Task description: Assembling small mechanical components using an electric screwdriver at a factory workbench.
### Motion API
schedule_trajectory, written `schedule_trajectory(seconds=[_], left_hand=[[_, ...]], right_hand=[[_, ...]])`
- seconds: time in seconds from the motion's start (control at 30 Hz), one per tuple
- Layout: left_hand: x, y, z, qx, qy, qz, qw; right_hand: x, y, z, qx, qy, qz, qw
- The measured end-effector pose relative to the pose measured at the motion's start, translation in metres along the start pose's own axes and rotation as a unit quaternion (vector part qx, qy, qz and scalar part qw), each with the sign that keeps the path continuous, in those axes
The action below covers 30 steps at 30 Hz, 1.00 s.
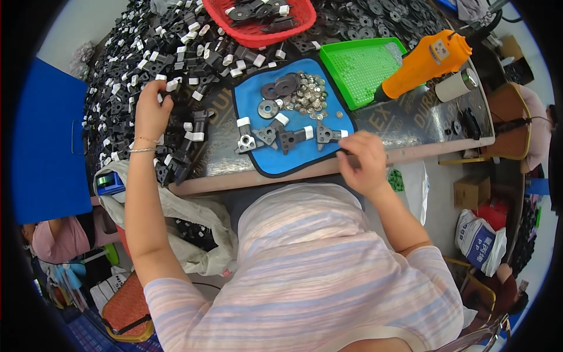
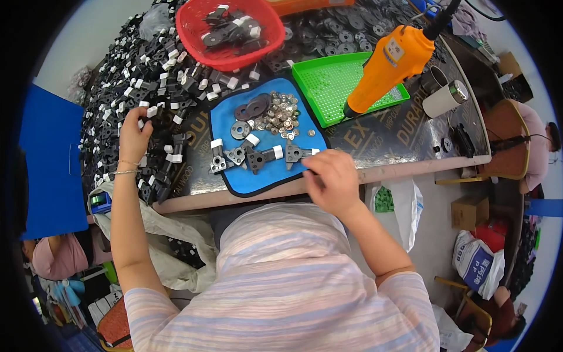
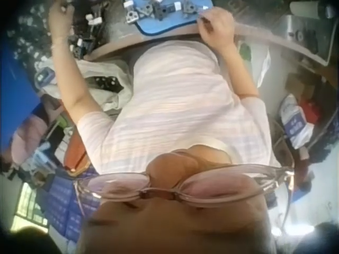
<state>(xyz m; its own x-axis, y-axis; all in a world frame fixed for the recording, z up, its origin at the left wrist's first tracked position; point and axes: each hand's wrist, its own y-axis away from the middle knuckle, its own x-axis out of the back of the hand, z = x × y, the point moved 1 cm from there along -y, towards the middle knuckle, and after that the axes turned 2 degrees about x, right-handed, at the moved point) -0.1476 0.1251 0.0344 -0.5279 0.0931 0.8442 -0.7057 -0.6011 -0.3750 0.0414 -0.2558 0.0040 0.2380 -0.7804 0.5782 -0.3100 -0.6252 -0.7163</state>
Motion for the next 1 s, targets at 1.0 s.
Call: schedule_trajectory(seconds=[1.0], left_hand=[[-0.083,0.093,0.220,-0.361,0.103,-0.057,0.925]], right_hand=[[-0.009,-0.020,-0.005,-0.103,-0.012,-0.209,0.972]])
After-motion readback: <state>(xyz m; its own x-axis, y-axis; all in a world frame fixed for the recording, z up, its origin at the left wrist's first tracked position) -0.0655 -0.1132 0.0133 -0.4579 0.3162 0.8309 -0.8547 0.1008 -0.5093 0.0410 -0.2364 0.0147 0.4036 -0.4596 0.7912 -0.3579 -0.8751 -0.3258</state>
